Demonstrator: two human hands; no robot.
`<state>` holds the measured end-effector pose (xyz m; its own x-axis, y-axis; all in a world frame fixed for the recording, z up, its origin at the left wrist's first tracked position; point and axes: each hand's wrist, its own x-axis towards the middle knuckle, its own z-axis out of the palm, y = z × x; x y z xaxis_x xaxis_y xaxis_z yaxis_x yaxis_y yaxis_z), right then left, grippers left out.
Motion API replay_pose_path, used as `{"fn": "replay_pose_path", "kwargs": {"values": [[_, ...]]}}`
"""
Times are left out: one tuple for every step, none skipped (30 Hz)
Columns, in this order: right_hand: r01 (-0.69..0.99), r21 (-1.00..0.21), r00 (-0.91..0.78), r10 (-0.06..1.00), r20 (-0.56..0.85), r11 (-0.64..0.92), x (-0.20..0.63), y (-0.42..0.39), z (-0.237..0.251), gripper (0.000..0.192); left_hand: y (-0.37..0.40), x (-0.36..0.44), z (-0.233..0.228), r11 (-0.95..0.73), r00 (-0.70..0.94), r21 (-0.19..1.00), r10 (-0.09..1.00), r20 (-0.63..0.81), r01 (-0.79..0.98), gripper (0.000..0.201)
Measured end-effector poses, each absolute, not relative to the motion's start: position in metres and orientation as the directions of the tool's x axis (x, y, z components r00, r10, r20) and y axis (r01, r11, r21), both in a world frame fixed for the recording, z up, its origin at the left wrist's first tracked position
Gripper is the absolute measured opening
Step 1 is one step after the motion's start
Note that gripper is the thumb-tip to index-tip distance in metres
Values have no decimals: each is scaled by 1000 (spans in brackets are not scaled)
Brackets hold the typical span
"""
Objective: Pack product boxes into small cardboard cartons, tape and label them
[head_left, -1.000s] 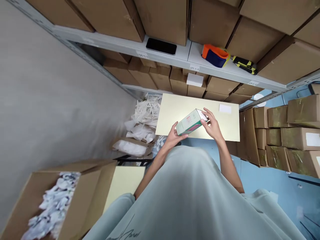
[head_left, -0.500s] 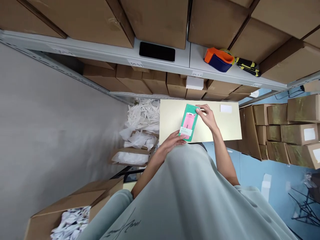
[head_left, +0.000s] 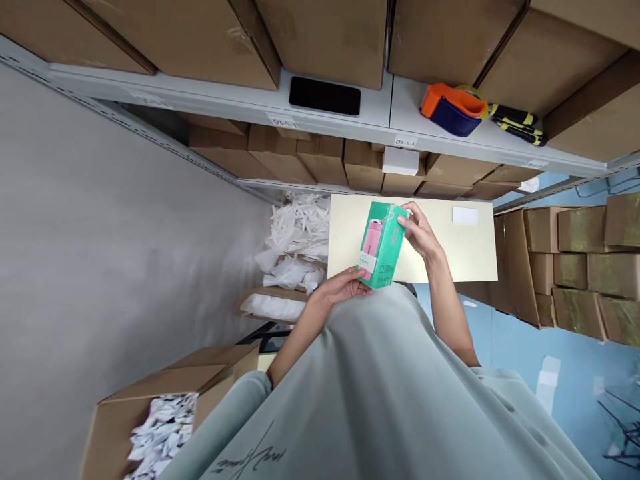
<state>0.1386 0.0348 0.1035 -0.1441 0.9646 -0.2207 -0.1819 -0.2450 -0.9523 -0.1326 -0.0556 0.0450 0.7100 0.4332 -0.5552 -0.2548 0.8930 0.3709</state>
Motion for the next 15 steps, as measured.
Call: {"fn": "replay_pose_path", "kwargs": {"values": [[-166,-962,-125,972,-200,-219,134,33,103,59,-57,-135,45,887,719,387,440,-539,-252,51],[-141,-972,-100,980,-173,-186,129,32,101,60,-58,-137,46,878,720,408,451,-528,-251,50],[-114,-982,-70,987,-146,-153,125,32,100,60,-58,-140,48,865,712,432,469,-523,-253,50],[-89,-988,-39,991,-126,-129,120,31,98,60,-59,-143,49,852,698,457,489,-522,-255,50],[-69,-990,-8,993,-120,-120,116,31,95,60,-60,-146,51,838,682,482,510,-524,-256,51],[-57,-990,20,992,-127,-125,112,31,92,60,-61,-149,52,825,668,504,527,-526,-255,53],[-50,-989,48,989,-141,-139,109,31,89,60,-62,-151,53,813,652,523,544,-528,-255,56],[-46,-987,75,985,-157,-154,105,31,86,59,-63,-154,55,799,632,541,565,-531,-260,59],[-41,-985,102,980,-170,-166,102,31,84,58,-64,-155,56,783,603,560,592,-535,-271,61],[-31,-984,128,976,-176,-173,99,32,83,58,-65,-156,57,763,564,580,624,-541,-287,62],[-17,-985,154,973,-174,-174,96,32,82,58,-66,-157,58,740,518,601,657,-548,-302,63],[4,-986,178,971,-162,-166,93,32,83,58,-67,-156,59,719,471,620,685,-556,-314,66],[31,-988,195,971,-141,-150,89,32,85,58,-67,-155,60,702,430,636,706,-563,-321,70],[66,-989,205,972,-113,-129,86,32,88,57,-68,-154,61,692,399,645,718,-570,-323,76],[105,-989,207,975,-83,-106,83,31,91,56,-69,-152,61,688,380,649,723,-576,-325,82]]}}
